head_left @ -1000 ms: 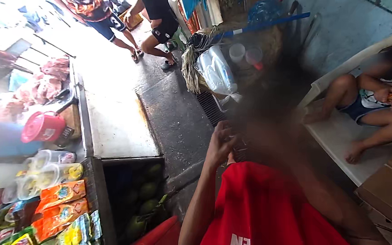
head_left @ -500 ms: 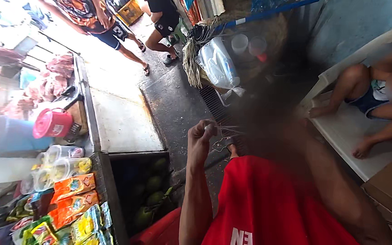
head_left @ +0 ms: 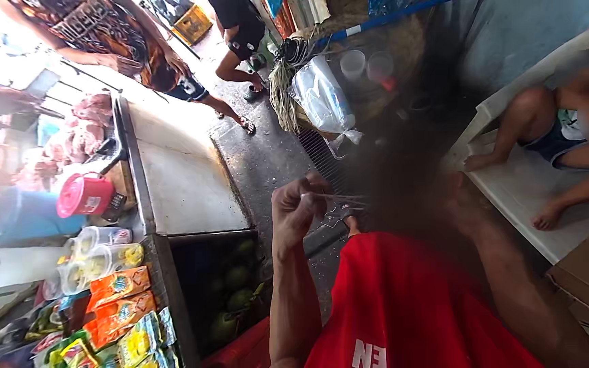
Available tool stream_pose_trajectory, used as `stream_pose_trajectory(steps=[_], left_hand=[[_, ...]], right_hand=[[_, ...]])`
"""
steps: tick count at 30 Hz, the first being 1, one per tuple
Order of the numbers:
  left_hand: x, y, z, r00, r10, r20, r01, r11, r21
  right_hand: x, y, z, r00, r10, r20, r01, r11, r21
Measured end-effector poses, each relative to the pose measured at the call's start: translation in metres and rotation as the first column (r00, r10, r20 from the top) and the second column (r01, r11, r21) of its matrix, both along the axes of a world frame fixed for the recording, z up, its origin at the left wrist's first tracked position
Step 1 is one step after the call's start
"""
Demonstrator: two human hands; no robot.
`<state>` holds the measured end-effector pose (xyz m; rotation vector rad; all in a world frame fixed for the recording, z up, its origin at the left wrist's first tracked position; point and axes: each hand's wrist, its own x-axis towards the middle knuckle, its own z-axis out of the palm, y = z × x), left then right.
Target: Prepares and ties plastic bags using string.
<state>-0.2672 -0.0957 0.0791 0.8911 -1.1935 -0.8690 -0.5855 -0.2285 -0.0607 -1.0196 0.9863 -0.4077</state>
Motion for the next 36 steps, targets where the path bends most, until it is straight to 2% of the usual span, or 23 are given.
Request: stream_pose_trajectory(steps=[2,5,6,7,8,11,12,16,18,22,24,27,30,32,36], left_hand=[[-0.012,-0.006,-0.003,0.953,-0.117,-0.279,0.094,0.991,-0.094],[-0.026,-0.007,-0.009,0.703,-0.194,-0.684,0.167,0.98,-0.106],[-0.026,-0.006,-0.011,0.602,-0.197,-0.774,0.179,0.978,-0.11],[-0.024,-0.005,-0.015,0.542,-0.198,-0.817,0.187,0.976,-0.112],[-0.019,-0.003,-0.019,0.538,-0.187,-0.822,0.186,0.977,-0.1],[-0.003,0.006,-0.027,0.686,-0.04,-0.726,0.085,0.996,0.026],[0.002,0.008,-0.028,0.703,-0.013,-0.711,0.056,0.998,0.038],[0.01,0.012,-0.037,0.627,-0.072,-0.775,0.072,0.997,-0.035],[0.01,0.012,-0.044,0.621,-0.067,-0.781,0.086,0.996,-0.016],[0.007,0.007,-0.067,0.712,0.018,-0.702,0.074,0.992,0.101],[0.005,0.001,-0.09,0.755,0.166,-0.634,-0.01,0.97,0.242],[-0.007,-0.021,-0.135,0.73,0.469,-0.497,-0.208,0.845,0.492],[-0.013,-0.054,-0.168,0.629,0.675,-0.386,-0.331,0.682,0.653],[-0.004,-0.081,-0.177,0.612,0.739,-0.283,-0.366,0.581,0.727],[0.036,-0.137,-0.177,0.678,0.728,-0.098,-0.418,0.492,0.764]], right_hand=[[0.002,0.003,0.001,1.0,-0.003,-0.003,0.003,1.0,0.003],[0.001,0.004,-0.002,1.0,-0.009,0.019,0.009,1.0,0.004],[-0.002,0.004,-0.004,0.999,-0.022,0.034,0.022,1.0,0.007],[-0.005,0.002,-0.007,0.998,-0.041,0.051,0.04,0.999,0.012],[-0.009,0.001,-0.009,0.996,-0.056,0.063,0.055,0.998,0.018],[-0.021,-0.005,-0.014,0.993,-0.105,0.061,0.103,0.994,0.034],[-0.026,-0.007,-0.013,0.991,-0.119,0.057,0.117,0.993,0.032],[-0.045,-0.014,-0.006,0.974,-0.182,0.137,0.174,0.982,0.067],[-0.048,-0.016,-0.003,0.969,-0.189,0.158,0.183,0.982,0.056],[-0.055,-0.022,0.006,0.954,-0.223,0.2,0.211,0.974,0.082],[-0.063,-0.026,0.01,0.922,-0.249,0.297,0.219,0.967,0.13],[-0.079,-0.036,0.014,0.846,-0.248,0.473,0.172,0.965,0.197],[-0.073,-0.045,0.034,0.84,-0.255,0.478,0.172,0.963,0.209],[-0.057,-0.048,0.045,0.865,-0.226,0.448,0.163,0.971,0.175],[-0.018,-0.062,0.049,0.896,-0.175,0.408,0.135,0.983,0.127]])
